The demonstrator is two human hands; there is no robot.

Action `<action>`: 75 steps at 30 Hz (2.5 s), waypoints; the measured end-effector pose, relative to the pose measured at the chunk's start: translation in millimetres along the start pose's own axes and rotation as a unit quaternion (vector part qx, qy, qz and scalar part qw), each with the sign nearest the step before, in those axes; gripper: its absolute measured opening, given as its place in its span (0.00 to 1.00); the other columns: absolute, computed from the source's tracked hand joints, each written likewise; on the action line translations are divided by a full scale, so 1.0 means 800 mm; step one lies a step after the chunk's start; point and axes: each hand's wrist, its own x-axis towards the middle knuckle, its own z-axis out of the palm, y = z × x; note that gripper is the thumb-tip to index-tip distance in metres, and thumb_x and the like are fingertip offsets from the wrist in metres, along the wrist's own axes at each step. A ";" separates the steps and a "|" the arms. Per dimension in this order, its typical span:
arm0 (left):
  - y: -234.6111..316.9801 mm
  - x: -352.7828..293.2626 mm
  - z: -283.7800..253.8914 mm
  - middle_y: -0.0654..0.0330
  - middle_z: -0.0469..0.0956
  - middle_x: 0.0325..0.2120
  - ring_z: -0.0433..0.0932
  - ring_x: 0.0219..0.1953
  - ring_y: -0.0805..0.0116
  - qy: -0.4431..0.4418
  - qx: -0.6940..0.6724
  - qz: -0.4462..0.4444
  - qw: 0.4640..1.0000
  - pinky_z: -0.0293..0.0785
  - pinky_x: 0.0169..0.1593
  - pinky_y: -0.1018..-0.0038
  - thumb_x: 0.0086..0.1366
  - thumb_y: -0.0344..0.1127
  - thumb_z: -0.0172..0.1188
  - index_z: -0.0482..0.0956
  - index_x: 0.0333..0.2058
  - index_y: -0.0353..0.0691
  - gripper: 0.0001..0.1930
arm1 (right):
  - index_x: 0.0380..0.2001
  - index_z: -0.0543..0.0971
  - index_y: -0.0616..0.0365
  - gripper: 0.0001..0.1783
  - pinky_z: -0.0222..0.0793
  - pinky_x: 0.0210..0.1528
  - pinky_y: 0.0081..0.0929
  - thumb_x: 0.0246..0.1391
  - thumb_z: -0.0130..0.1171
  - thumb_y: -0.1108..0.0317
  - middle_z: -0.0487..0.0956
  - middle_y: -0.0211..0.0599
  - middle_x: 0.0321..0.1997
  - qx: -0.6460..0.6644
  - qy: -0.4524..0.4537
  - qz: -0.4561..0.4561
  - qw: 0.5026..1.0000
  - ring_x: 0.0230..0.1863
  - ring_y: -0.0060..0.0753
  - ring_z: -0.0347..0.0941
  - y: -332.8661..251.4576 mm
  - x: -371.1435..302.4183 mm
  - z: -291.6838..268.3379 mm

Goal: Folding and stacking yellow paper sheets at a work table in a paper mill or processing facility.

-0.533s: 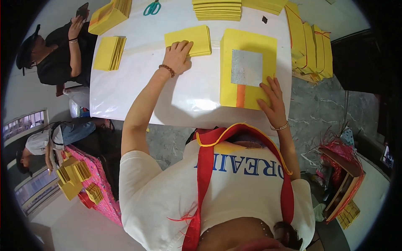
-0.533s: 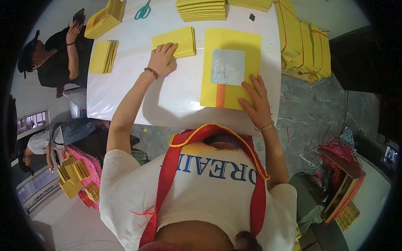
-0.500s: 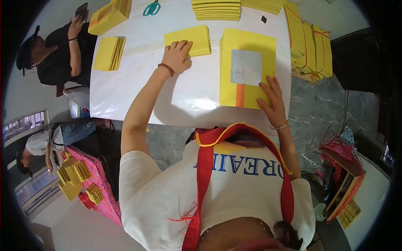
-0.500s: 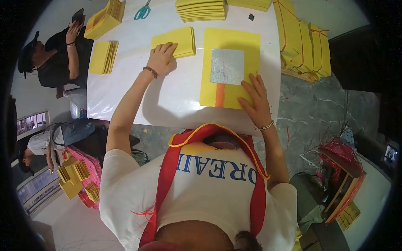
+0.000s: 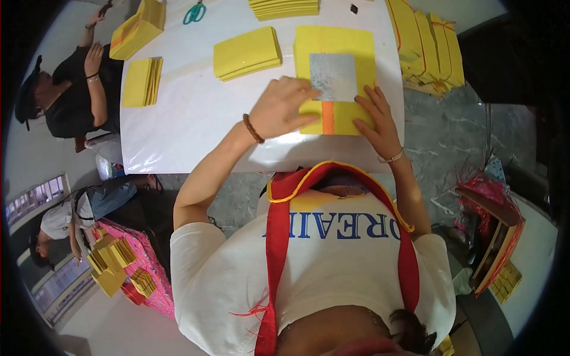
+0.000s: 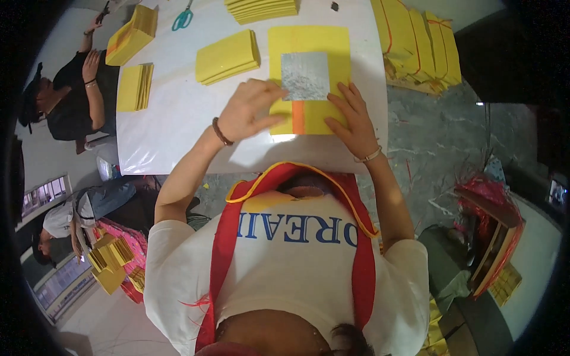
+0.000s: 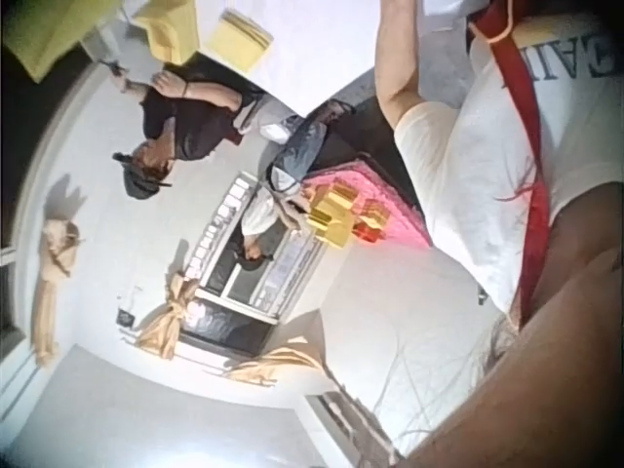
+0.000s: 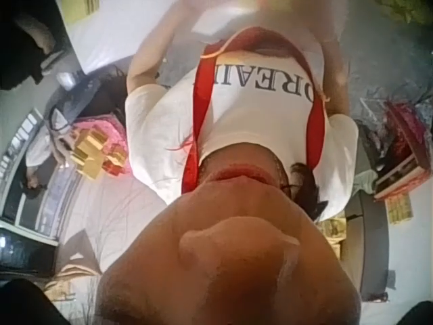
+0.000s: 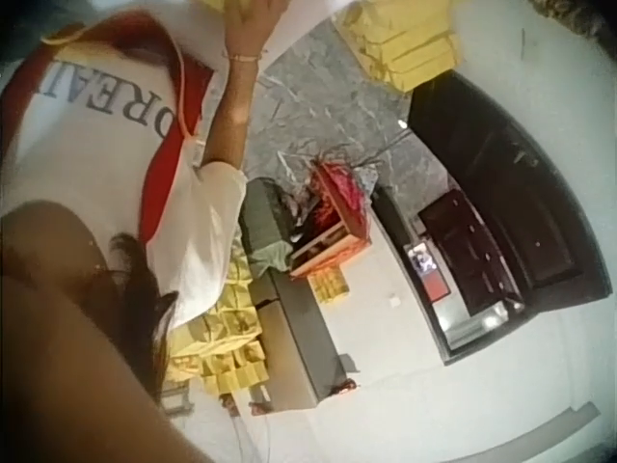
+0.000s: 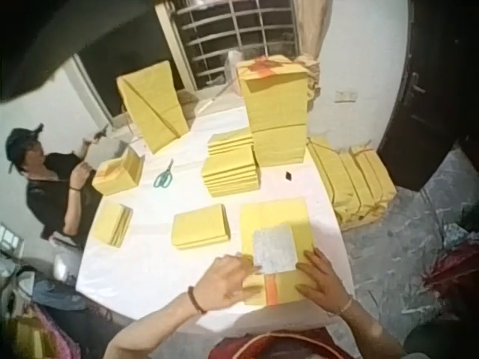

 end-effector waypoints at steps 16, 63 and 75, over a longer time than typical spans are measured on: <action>0.017 -0.017 0.034 0.50 0.59 0.54 0.55 0.56 0.46 -0.035 0.108 0.022 0.993 0.53 0.54 0.53 0.50 0.57 0.58 0.65 0.54 0.48 0.34 | 0.63 0.47 0.56 0.34 0.34 0.67 0.34 0.58 0.41 0.53 0.37 0.43 0.69 0.268 0.058 0.074 0.959 0.70 0.38 0.31 0.009 0.013 0.013; -0.004 0.020 0.013 0.60 0.75 0.23 0.73 0.28 0.66 -0.146 -0.248 -0.144 0.947 0.69 0.33 0.73 0.52 0.36 0.55 0.78 0.26 0.39 0.08 | 0.41 0.77 0.62 0.27 0.46 0.63 0.31 0.62 0.29 0.57 0.70 0.40 0.53 0.233 0.057 0.070 0.968 0.61 0.41 0.55 0.016 -0.001 0.007; -0.002 0.023 0.012 0.60 0.77 0.21 0.74 0.25 0.68 -0.167 -0.233 -0.168 0.943 0.69 0.32 0.74 0.51 0.37 0.56 0.79 0.26 0.38 0.09 | 0.43 0.75 0.65 0.31 0.46 0.63 0.30 0.63 0.22 0.55 0.68 0.43 0.55 0.212 0.039 0.056 0.975 0.61 0.39 0.56 0.018 0.000 0.005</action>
